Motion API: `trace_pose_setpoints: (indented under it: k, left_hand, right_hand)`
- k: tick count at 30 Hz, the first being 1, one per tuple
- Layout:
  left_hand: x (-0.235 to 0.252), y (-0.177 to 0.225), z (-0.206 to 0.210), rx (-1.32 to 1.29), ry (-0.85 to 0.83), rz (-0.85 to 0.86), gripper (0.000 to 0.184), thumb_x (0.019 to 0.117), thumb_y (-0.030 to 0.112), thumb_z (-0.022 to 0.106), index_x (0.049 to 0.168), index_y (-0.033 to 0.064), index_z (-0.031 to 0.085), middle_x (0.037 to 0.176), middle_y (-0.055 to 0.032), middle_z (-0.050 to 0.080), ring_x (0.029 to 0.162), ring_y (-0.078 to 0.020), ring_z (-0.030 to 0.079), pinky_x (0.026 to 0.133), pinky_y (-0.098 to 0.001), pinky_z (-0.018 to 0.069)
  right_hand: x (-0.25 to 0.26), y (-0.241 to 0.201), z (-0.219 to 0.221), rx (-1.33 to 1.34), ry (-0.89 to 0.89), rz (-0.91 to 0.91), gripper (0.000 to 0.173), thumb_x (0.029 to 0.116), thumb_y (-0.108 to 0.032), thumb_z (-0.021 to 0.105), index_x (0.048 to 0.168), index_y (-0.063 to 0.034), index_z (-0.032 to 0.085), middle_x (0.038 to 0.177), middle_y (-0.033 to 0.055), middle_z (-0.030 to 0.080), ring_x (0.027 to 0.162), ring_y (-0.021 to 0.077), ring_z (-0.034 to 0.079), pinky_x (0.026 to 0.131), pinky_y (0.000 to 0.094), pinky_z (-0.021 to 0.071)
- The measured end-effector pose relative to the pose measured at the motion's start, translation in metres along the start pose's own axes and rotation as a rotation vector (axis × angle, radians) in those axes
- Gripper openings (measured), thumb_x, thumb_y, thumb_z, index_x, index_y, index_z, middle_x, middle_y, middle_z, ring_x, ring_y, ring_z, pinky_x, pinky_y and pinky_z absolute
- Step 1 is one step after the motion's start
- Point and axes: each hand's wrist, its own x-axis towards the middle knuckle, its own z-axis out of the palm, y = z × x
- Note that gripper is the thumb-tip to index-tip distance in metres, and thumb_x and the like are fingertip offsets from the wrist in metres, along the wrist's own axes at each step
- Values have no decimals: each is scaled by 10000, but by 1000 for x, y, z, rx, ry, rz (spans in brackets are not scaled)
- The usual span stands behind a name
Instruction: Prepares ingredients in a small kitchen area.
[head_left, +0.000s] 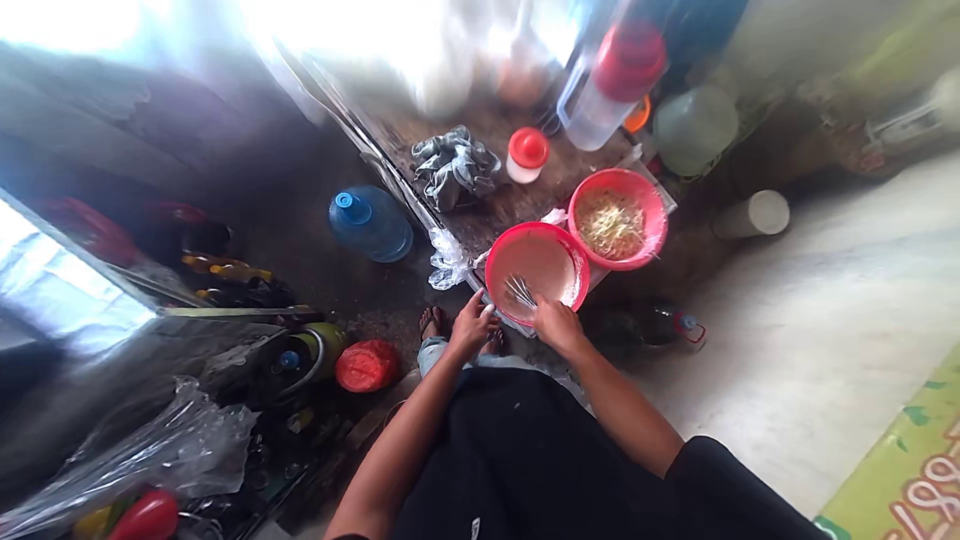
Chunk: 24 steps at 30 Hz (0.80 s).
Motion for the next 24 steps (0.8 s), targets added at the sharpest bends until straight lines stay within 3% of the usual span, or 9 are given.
trace_pose_setpoints:
  k: [2, 5, 7, 11, 15, 18, 21, 24]
  left_hand:
    - [8, -4, 16, 70, 15, -14, 559, 1103, 193, 466, 1623, 156, 265, 1287, -217, 651, 979, -275, 749, 912, -445, 619]
    - [18, -8, 21, 128, 44, -13, 609, 1086, 167, 493, 1636, 162, 231, 1206, -206, 694, 929, -254, 761, 886, -428, 631]
    - [22, -6, 19, 135, 23, -31, 627, 1087, 159, 483, 1646, 170, 198, 1225, -207, 686, 942, -253, 758, 896, -428, 624]
    - [32, -12, 23, 128, -7, -44, 646, 1076, 138, 462, 1648, 157, 162, 1240, -219, 676, 945, -261, 760, 883, -438, 638]
    - [42, -7, 19, 96, -10, -55, 658, 1063, 118, 459, 1646, 179, 158, 1230, -233, 675, 920, -280, 761, 843, -450, 644]
    - [41, -8, 24, 71, -22, -77, 702, 1062, 102, 439, 1647, 221, 70, 1236, -253, 656, 952, -307, 752, 847, -484, 639]
    - [34, 2, 27, 103, -2, -90, 708, 1066, 99, 438, 1645, 205, 46, 1242, -268, 643, 981, -321, 744, 870, -498, 628]
    - [35, 5, 25, 94, -14, -116, 719, 1062, 104, 453, 1648, 215, 50, 1265, -255, 641, 985, -304, 748, 866, -475, 637]
  right_hand:
    - [9, -4, 7, 13, 78, -4, 314, 1072, -257, 450, 1303, -119, 612, 1165, 170, 701, 1062, 373, 699, 836, 579, 566]
    - [-11, -4, -1, -63, 33, -34, 336, 1041, -240, 476, 1321, -173, 649, 1217, 123, 700, 1083, 332, 694, 854, 556, 555]
    - [-20, -6, -5, -95, 24, -27, 341, 1028, -219, 488, 1323, -162, 648, 1219, 138, 691, 1076, 333, 692, 855, 542, 553]
    - [1, -6, 15, -25, 177, -43, 304, 1049, -241, 518, 1318, -181, 647, 1185, 153, 675, 939, 349, 707, 753, 541, 577]
    - [-27, 12, 2, -139, 27, -19, 336, 991, -217, 539, 1297, -237, 676, 1224, 98, 681, 1038, 307, 692, 817, 533, 550]
    - [-14, -5, -1, -25, 89, -33, 320, 1019, -226, 545, 1308, -178, 674, 1258, 118, 676, 1038, 327, 696, 837, 543, 563]
    - [24, -17, -6, 161, 187, 18, 348, 1059, -211, 505, 1379, -97, 585, 1258, 194, 666, 1058, 393, 693, 861, 589, 567]
    - [26, -12, -1, 170, 112, -22, 348, 1073, -238, 459, 1365, -94, 580, 1155, 193, 703, 1075, 371, 697, 895, 569, 565]
